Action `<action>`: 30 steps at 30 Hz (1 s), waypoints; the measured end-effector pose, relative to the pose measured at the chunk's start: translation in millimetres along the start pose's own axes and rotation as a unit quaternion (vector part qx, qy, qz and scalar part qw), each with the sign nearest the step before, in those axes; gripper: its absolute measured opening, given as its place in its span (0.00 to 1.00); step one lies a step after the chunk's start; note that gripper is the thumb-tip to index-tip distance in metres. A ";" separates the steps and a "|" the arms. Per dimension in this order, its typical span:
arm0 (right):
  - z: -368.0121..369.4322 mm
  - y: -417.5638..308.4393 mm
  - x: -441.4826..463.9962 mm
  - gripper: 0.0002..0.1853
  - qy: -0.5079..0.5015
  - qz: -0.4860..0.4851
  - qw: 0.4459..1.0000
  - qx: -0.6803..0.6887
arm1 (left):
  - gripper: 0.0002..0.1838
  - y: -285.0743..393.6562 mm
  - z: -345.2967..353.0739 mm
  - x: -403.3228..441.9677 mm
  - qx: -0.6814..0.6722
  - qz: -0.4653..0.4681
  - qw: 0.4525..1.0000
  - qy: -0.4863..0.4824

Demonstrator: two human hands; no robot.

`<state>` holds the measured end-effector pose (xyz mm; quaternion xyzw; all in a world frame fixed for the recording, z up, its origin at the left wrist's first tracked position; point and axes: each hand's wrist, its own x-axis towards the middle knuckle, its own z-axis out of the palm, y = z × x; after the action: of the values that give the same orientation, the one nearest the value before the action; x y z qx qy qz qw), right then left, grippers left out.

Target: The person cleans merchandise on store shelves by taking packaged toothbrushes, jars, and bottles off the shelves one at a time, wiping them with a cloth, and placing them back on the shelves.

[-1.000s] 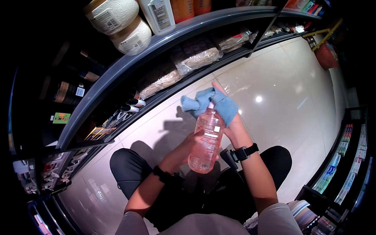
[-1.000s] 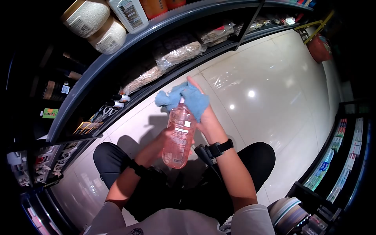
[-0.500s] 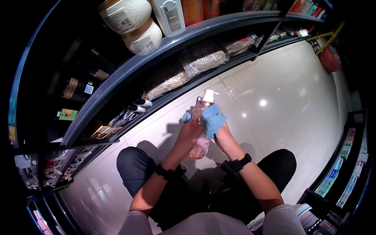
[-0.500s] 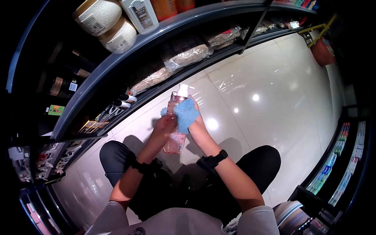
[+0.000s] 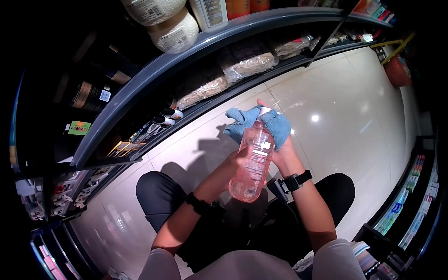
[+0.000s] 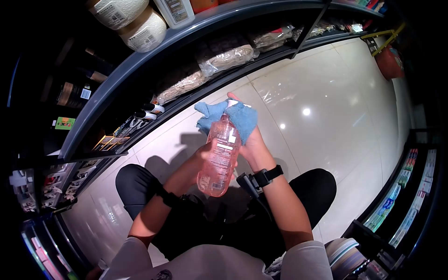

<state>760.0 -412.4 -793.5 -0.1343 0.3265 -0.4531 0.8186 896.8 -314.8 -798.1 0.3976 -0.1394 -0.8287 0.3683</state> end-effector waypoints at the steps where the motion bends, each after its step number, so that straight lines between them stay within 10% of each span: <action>1: -1.5 2.2 -2.1 0.27 -0.027 0.019 0.998 0.049 | 0.32 0.6 0.7 0.1 -0.066 0.000 0.996 -0.055; 5: -7.7 8.5 -3.5 0.25 -0.043 0.010 0.998 0.039 | 0.34 9.6 1.2 -3.9 -0.083 0.009 0.990 -0.117; 11: -9.4 22.2 -5.8 0.28 -0.035 -0.032 0.984 -0.170 | 0.32 5.9 -5.8 1.6 -0.004 0.025 1.000 0.006; 13: -9.4 25.1 -8.9 0.31 -0.052 -0.065 0.967 -0.241 | 0.22 -4.9 -6.9 9.2 0.137 0.146 0.963 0.179; 30: -11.2 -14.7 3.5 0.34 -0.108 -0.039 0.985 -0.126 | 0.20 15.4 21.6 -2.9 0.198 0.161 0.964 0.072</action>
<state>744.3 -422.6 -795.8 -0.2972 0.2852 -0.4227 0.8073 889.3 -324.6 -774.5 0.4932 -0.3368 -0.6834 0.4200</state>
